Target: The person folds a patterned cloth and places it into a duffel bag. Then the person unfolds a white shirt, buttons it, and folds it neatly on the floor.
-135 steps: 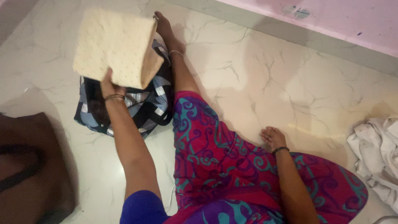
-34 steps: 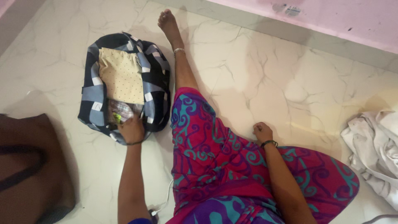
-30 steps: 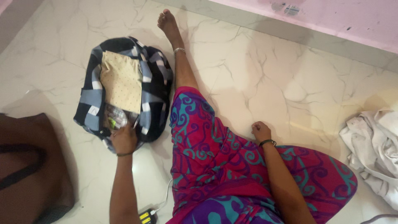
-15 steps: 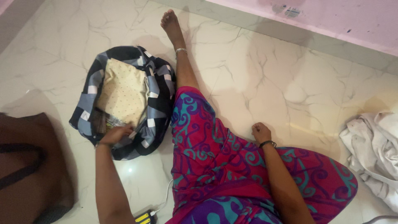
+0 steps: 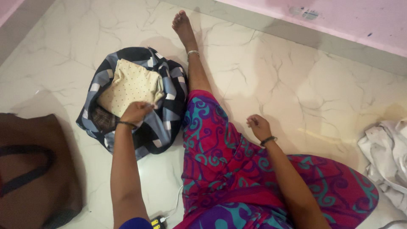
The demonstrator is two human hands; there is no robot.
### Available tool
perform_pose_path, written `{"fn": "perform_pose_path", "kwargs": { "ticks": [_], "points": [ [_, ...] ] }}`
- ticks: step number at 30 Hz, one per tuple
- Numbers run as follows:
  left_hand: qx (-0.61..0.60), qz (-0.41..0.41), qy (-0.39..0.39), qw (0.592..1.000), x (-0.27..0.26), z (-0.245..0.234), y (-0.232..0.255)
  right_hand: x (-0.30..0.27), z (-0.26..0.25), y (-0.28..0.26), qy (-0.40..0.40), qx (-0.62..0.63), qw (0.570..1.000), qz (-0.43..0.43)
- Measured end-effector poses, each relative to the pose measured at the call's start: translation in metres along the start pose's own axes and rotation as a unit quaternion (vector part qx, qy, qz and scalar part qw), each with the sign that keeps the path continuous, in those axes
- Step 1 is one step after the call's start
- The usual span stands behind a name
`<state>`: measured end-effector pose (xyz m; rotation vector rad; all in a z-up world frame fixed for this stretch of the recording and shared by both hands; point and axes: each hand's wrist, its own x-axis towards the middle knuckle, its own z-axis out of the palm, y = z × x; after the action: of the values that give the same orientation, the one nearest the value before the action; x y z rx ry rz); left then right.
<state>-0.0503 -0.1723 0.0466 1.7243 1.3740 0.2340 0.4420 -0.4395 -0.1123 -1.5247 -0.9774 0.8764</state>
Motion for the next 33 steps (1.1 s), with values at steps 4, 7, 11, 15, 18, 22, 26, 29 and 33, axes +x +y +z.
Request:
{"fn": "perform_pose_path", "kwargs": {
  "ticks": [4,7,11,15,18,22,26,29,33],
  "points": [
    [-0.221,0.003,0.018,0.975,-0.034,0.007,0.008,0.029,0.049,-0.066,-0.059,-0.065,0.993,-0.083],
    [-0.271,0.133,-0.008,0.953,-0.043,0.021,0.028,0.049,0.108,-0.132,-0.084,-0.053,0.978,-0.185],
    [0.039,0.396,0.148,0.905,-0.063,0.031,0.068,0.068,0.183,-0.213,-0.152,-0.179,0.917,-0.324],
    [0.105,0.395,0.120,0.905,-0.090,0.001,0.107,0.077,0.245,-0.259,-0.303,-0.185,0.852,-0.385],
    [0.129,0.429,0.122,0.886,-0.103,-0.013,0.125,0.089,0.268,-0.268,-0.296,-0.231,0.838,-0.397],
    [0.095,0.483,0.128,0.861,-0.099,-0.018,0.121,0.108,0.278,-0.265,-0.287,-0.268,0.803,-0.449],
    [-0.004,0.150,0.240,0.959,-0.055,-0.021,0.083,0.116,0.277,-0.261,-0.269,-0.317,0.799,-0.434],
    [0.189,-0.001,0.275,0.943,0.023,-0.024,0.044,0.109,0.276,-0.257,-0.205,-0.259,0.807,-0.490],
    [0.433,-0.051,0.209,0.875,0.097,0.033,-0.022,0.091,0.281,-0.255,-0.164,-0.213,0.770,-0.579]
  ]
}}
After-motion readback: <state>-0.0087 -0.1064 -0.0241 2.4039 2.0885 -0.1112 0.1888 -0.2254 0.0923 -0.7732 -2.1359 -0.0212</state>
